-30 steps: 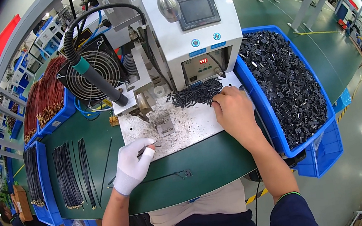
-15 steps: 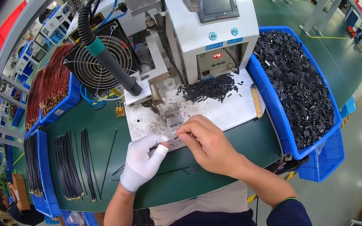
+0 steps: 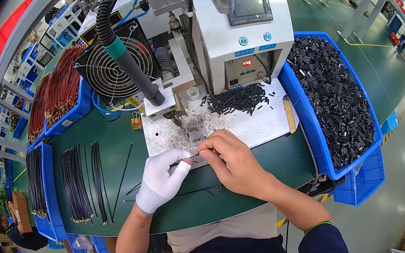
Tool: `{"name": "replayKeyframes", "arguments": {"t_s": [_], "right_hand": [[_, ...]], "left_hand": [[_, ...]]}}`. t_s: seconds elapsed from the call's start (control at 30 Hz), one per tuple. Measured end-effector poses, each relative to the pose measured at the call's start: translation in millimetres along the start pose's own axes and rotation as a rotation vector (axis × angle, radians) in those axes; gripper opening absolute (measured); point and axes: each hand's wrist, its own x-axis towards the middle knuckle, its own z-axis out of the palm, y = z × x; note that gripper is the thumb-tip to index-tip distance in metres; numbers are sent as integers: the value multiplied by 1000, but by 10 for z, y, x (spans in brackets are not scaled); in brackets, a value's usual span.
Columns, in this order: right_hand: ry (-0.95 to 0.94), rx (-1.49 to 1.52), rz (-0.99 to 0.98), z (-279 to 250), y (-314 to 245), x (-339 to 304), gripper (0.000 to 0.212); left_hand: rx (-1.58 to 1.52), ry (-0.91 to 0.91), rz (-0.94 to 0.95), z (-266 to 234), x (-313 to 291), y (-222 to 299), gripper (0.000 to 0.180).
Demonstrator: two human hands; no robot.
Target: The person assembles small electronics components and wire harnesses by hand at an assembly station, using a manual pressing tool to connect plastic clips and connector pins.
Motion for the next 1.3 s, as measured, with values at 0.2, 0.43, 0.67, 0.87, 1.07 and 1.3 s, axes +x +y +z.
{"name": "replayKeyframes", "arguments": {"t_s": [0.2,0.43,0.67,0.87,1.07,1.3], "right_hand": [[-6,-12,-27,21,28,9,8],[-43,38,80,38,1,-52,8],[106,-414,-18,-708,-190,-82,12],[129,-1239,333,-2304,183,-270,22],[87,-1180,331,-2690,455,-471,16],[234,-1014,275,-2567,299,-430,19]], "left_hand": [[13,-4,-1,-13,-7,2,13],[-14,-118,-104,73,73,110,17],[-22,-12,-92,-7,-52,4,17],[-97,-12,-185,39,-38,-10,23],[-96,30,-51,104,-5,-71,23],[-20,17,-51,45,-11,-51,17]]}}
